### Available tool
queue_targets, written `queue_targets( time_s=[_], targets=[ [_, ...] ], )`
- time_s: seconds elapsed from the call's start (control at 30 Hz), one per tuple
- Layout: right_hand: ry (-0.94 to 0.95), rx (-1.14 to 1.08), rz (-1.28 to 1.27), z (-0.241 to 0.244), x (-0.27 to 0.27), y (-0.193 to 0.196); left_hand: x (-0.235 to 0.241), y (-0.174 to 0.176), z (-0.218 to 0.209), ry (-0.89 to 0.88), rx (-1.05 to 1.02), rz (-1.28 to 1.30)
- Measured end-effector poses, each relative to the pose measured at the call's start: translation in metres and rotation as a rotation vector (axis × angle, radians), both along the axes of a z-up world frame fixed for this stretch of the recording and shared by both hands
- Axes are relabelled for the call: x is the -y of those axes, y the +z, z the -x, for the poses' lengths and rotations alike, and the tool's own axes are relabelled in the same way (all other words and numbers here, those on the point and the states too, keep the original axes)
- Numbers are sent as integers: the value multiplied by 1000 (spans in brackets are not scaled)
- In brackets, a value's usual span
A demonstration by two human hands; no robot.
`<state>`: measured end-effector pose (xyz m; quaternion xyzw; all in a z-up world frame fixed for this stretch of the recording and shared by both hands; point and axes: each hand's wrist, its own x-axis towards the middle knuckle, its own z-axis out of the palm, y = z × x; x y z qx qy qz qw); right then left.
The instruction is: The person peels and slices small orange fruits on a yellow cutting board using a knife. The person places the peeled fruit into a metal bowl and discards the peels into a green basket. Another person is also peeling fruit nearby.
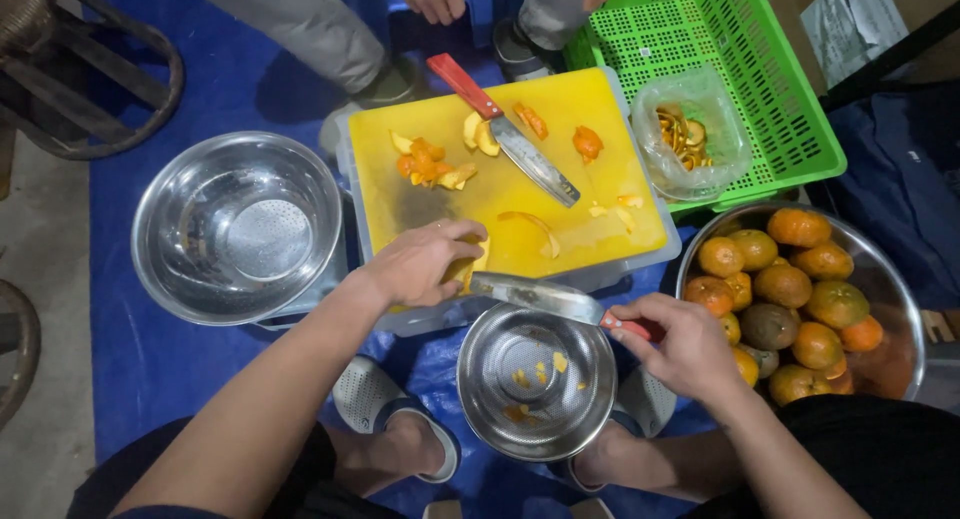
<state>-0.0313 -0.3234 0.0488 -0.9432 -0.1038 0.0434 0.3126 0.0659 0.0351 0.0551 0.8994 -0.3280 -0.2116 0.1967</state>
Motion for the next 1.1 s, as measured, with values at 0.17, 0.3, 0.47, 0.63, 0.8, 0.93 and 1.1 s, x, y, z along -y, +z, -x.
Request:
queue_targets(
  time_s=[0.17,0.3,0.47,0.63,0.8,0.93,1.1],
  targets=[
    [5,-3,30,1,-4,-4,-2,-6,2,-43,68,-15],
    [-21,13,51,3,-10,-2,-1,-5,3,-115,167,-20],
    [-20,-3,64,3,-9,-4,3,-5,3,-115,191,-89],
    [-44,-14,97,3,-16,-4,5,-8,1,-126,215,-107],
    [-36,-3,109,2,-17,-2,6,-9,1,-125,214,-113],
    [-47,6,65,1,-21,1,7,-14,-1,-125,206,-140],
    [-51,-7,85,-3,-18,-8,6,-19,-4,-127,212,-143]
  ],
)
